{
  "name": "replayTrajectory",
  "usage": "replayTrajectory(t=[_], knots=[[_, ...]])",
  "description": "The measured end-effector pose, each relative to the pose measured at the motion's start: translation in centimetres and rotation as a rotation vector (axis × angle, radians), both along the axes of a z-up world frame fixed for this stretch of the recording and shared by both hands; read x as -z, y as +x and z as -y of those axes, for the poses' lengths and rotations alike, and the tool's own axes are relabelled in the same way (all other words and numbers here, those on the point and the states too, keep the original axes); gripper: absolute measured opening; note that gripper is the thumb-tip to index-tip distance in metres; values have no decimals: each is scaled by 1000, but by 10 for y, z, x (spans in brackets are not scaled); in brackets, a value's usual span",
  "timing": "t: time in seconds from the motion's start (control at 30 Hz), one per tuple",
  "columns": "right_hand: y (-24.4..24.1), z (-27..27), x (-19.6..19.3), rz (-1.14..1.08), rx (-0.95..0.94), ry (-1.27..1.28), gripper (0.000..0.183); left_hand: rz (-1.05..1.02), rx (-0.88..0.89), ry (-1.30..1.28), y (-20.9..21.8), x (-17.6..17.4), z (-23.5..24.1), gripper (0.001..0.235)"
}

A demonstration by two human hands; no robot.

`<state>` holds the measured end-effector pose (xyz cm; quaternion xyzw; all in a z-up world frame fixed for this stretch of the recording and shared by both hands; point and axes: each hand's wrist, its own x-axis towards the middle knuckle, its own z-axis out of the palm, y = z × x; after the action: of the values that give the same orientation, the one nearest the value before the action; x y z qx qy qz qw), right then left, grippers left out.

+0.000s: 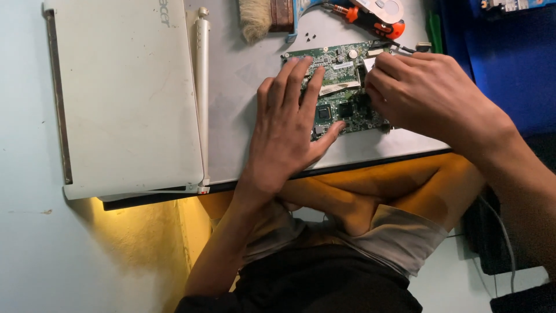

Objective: The person cleans a green circuit board using a blue brush and a screwdriver. They brush the surface, use the screwdriver to remove a metal component, and then continue brushing the board.

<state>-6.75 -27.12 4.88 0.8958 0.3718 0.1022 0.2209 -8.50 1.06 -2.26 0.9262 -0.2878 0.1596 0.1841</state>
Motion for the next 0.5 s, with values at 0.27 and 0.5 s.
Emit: replayTrajectory(t=[0.27, 0.5], knots=[[1, -2, -2, -95, 104, 3, 20, -127, 52, 75, 2, 8, 5, 100], [12, 5, -1, -304, 210, 47, 31, -93, 60, 43, 1, 4, 5, 97]])
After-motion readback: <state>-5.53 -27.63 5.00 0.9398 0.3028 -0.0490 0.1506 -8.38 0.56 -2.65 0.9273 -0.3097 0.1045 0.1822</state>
